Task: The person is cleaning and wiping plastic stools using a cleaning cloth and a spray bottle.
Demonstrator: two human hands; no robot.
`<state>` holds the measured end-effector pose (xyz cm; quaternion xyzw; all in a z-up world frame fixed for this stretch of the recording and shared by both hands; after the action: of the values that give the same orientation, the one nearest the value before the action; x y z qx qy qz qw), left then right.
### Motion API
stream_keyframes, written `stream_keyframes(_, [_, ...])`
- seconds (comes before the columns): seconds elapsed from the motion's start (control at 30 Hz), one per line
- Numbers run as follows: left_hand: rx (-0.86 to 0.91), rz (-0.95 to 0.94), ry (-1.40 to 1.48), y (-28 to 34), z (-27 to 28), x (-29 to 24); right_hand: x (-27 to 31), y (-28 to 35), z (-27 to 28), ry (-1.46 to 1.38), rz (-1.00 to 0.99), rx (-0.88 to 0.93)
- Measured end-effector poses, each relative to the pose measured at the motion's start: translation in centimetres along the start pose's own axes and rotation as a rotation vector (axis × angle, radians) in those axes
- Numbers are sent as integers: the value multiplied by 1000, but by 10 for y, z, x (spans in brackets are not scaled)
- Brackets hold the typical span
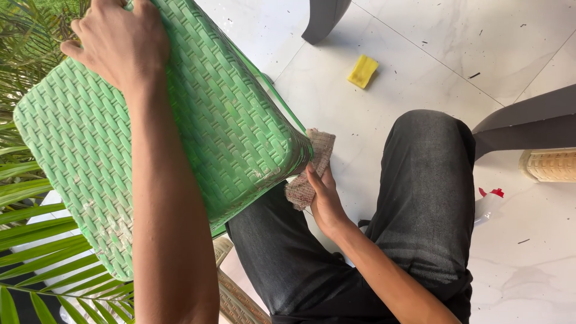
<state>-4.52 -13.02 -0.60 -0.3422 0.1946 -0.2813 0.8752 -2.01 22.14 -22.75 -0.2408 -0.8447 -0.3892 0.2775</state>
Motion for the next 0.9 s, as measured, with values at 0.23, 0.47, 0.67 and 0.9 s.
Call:
stream_keyframes(0.23, [-53,-62,-23,0,9,-7,-11,6,3,136,13,-60])
stream_keyframes(0.47, [-32,-39,-87,2,-8,6,-8,4,1,-20,61,-18])
stream_keyframes(0.67, [-47,-58,-13,5,4,-4,-5,7,-1,-8,45,-25])
stream_keyframes(0.9, [-19,-34,-24,5,-9,5,-13,4,6,23,42,-47])
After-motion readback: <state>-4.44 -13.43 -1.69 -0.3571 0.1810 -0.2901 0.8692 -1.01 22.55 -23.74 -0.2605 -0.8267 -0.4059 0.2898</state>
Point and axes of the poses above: each hand's wrist, its own y-axis away from the middle knuckle, its own z-axis out of the back of the hand, x = y × z, the point moved 6 cm from there along -y, towards the middle knuckle, and after that the axes turned 7 degrees about -x, right-handed, at the moved point
